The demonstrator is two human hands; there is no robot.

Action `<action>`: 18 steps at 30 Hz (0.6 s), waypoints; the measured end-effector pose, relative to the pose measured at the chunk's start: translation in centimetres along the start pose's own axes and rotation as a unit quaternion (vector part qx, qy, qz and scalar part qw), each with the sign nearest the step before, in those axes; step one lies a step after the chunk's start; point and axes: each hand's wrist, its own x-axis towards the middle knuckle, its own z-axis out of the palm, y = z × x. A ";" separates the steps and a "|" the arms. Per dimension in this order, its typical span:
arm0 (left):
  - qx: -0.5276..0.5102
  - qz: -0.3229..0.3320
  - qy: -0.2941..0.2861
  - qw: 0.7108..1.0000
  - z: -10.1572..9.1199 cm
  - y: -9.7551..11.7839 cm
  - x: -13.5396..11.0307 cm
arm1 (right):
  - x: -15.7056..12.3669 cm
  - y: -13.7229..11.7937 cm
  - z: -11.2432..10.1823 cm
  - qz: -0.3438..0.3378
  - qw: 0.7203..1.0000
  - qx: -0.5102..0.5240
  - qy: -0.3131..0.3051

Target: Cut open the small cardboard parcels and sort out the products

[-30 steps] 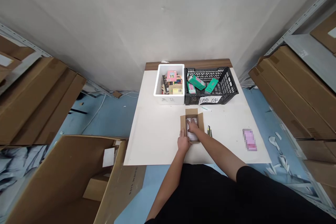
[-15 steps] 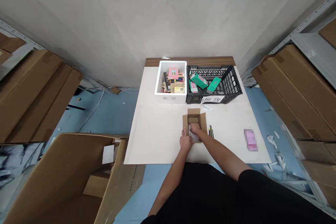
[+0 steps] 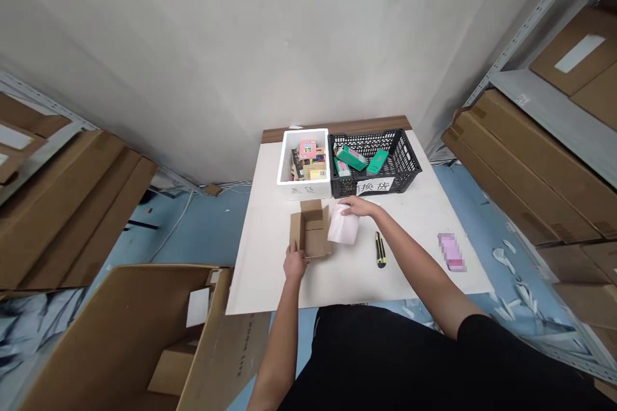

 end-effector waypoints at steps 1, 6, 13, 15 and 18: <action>-0.003 -0.015 -0.006 1.000 -0.7 -1.5 -0.2 | 0.0 0.0 0.2 0.005 1.000 -0.004 0.000; 0.010 -0.022 -0.034 0.999 -3.4 -6.7 -1.8 | -0.9 1.2 3.9 0.152 0.976 -0.130 0.091; -0.049 -0.007 0.125 0.991 -2.8 -2.8 -4.6 | -3.0 4.2 13.4 0.268 0.928 -0.233 0.108; -0.079 0.015 0.144 0.986 -1.7 0.4 -5.0 | -3.0 5.1 16.1 0.270 0.932 -0.236 0.044; -0.109 0.082 0.118 0.984 0.1 4.8 -5.5 | -3.0 6.6 19.1 0.293 0.925 -0.237 -0.049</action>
